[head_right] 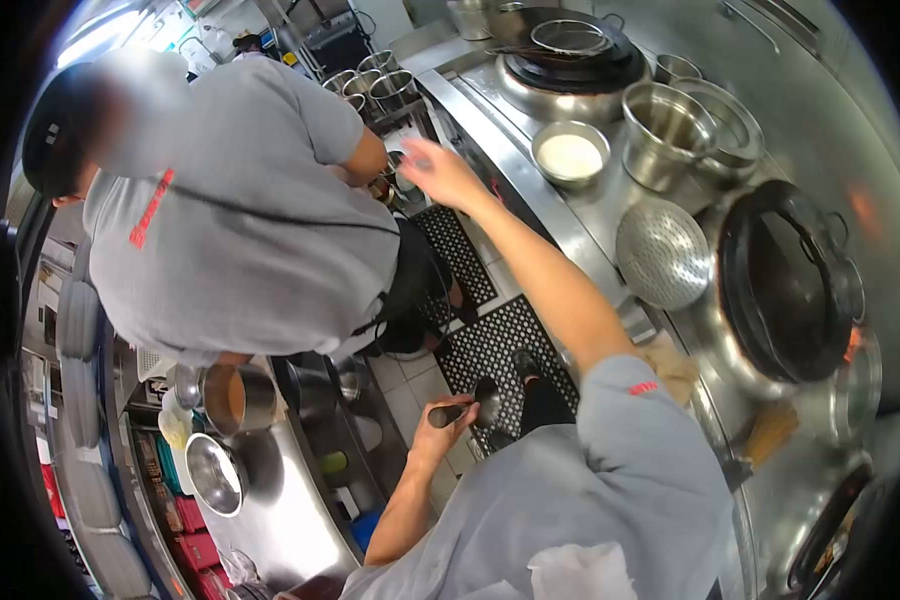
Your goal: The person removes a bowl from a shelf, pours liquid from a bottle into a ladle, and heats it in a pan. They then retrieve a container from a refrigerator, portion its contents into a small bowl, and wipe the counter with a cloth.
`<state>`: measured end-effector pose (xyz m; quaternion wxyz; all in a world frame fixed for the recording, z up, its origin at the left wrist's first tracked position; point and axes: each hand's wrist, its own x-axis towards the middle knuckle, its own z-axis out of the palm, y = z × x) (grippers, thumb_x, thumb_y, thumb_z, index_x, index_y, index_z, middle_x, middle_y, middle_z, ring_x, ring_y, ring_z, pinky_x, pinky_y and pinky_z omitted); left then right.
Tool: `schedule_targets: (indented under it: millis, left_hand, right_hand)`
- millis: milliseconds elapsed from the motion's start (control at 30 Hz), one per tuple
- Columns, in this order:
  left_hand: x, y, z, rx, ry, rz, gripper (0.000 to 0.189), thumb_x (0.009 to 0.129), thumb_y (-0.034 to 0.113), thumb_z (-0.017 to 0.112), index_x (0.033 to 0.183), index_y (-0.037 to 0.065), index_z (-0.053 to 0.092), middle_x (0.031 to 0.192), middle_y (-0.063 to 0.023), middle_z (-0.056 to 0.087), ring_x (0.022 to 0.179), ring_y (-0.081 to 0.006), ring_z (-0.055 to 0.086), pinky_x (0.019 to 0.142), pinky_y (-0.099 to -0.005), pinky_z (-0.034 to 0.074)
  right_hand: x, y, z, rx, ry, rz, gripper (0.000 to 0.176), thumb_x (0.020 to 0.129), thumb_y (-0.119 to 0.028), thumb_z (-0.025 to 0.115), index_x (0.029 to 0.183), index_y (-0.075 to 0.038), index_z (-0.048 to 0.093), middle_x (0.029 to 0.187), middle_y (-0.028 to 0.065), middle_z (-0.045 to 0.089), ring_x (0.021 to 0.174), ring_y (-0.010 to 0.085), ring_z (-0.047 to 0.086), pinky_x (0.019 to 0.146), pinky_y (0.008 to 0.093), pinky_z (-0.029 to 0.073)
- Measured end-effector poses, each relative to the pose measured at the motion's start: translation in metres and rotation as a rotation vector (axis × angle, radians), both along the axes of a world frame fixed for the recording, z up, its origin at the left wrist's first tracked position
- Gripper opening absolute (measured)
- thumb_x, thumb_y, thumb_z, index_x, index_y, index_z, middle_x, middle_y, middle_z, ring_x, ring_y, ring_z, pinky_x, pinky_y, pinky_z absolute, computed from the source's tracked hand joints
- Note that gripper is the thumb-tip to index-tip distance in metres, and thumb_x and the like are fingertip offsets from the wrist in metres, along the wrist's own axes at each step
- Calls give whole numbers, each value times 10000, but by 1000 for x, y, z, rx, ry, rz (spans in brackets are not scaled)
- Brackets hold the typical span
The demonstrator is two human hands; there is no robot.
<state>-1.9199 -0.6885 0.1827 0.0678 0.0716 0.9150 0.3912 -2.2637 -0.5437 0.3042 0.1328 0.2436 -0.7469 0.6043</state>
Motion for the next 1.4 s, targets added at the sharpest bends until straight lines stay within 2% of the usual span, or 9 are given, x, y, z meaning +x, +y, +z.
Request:
schedule_targets:
  millis: [133,167,300,567,800,933,1067,1233,1400]
  left_hand:
    - [-67,11,20,-97,-108,72,246,842,251,687,939,24,682,762,-163,672,715,-328,665,634,-367,523]
    - [-78,13,22,-95,-96,78,241,844,243,685,944,23,680,755,-165,670,700,-326,665,625,-361,523]
    - [-134,11,29,22,-8,68,174,857,145,663,922,-17,658,695,-173,654,628,-290,668,592,-327,516]
    - [-221,2,62,242,-92,122,172,863,149,644,960,7,659,832,-197,676,778,-291,693,688,-336,527]
    - [-279,-36,79,262,126,154,174,869,154,637,981,23,654,795,-182,672,715,-311,675,643,-345,528]
    - [-317,-56,79,260,189,265,132,865,116,648,964,29,657,743,-139,686,677,-183,699,612,-270,529]
    - [-360,-82,68,372,144,380,136,883,91,627,966,-15,650,775,-112,702,724,-156,699,659,-256,550]
    - [-432,-106,71,661,6,572,137,916,47,573,952,-74,628,830,-175,692,751,-207,694,694,-292,565]
    - [-521,-127,122,742,-130,676,128,890,-15,562,961,-88,639,844,-187,695,768,-235,701,724,-308,571]
  right_hand:
    - [46,61,-86,305,48,258,174,864,-186,597,914,-20,604,939,125,672,884,251,648,756,357,504]
    - [69,79,-103,464,-314,260,161,872,-185,589,880,-25,609,936,130,667,866,249,647,743,356,503]
    - [148,136,-140,488,-675,268,301,849,-230,634,1065,-21,648,961,146,685,901,245,659,787,332,501]
    - [181,150,-103,832,-901,314,242,824,-213,613,1014,-80,681,880,139,694,834,274,675,750,361,530]
    - [-39,44,-25,73,-480,-79,249,897,-89,590,1132,-5,605,906,60,684,754,96,618,696,252,502]
    - [-193,-18,-1,-191,-363,2,277,896,-78,575,1157,15,579,855,53,662,639,88,584,595,233,472]
    - [-355,-64,-7,-90,-288,-109,325,873,-123,592,1171,6,588,888,92,693,604,95,609,516,233,468]
    - [-574,-96,-23,419,-13,-298,290,817,-240,623,1068,-103,672,943,153,691,918,334,651,844,397,500]
    - [-745,-134,-39,945,-42,-314,360,845,-242,574,1200,-189,604,1166,145,607,1086,315,587,910,440,486]
